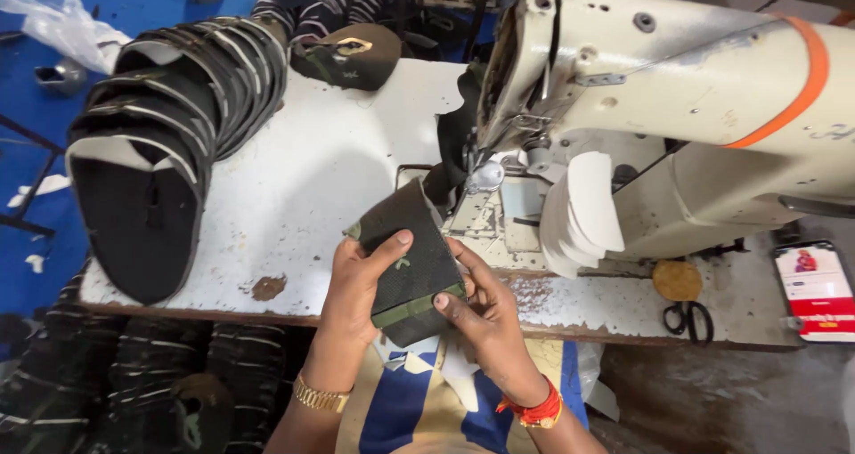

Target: Aligning and inserting white padding components into shoe upper sections at a manufacturing workbench.

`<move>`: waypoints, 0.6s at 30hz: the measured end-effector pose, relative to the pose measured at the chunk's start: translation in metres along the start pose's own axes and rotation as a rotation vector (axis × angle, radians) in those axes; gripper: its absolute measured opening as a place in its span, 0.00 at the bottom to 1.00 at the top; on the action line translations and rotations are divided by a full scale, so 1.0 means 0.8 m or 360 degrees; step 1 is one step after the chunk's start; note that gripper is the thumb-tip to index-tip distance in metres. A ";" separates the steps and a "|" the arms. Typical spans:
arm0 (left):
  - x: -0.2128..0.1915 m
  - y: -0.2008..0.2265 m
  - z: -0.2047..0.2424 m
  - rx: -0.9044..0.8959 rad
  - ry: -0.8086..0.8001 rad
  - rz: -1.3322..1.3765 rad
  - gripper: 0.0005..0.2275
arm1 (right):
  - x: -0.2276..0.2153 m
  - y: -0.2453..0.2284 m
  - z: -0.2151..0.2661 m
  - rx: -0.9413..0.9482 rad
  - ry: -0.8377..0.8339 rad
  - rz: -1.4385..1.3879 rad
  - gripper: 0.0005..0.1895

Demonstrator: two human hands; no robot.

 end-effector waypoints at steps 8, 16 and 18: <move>0.038 -0.041 -0.078 0.0303 -0.0117 -0.0290 0.11 | -0.063 0.005 -0.034 -0.0048 0.0249 0.0025 0.35; 0.028 -0.016 -0.110 0.0301 -0.0075 -0.0309 0.15 | -0.034 0.005 -0.046 -0.0064 0.0346 0.0056 0.33; 0.022 0.008 -0.131 0.0163 -0.0306 -0.0555 0.11 | -0.020 0.009 -0.056 -0.0156 0.0393 0.0113 0.32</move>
Point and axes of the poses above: each hand's wrist, its own z-axis away from the middle knuckle, its own x-axis out of the palm, y = z × x, the point moved 1 cm from there along -z, towards the middle knuckle, and after that the axes turned 9 degrees about -x, right-handed, at the moved point
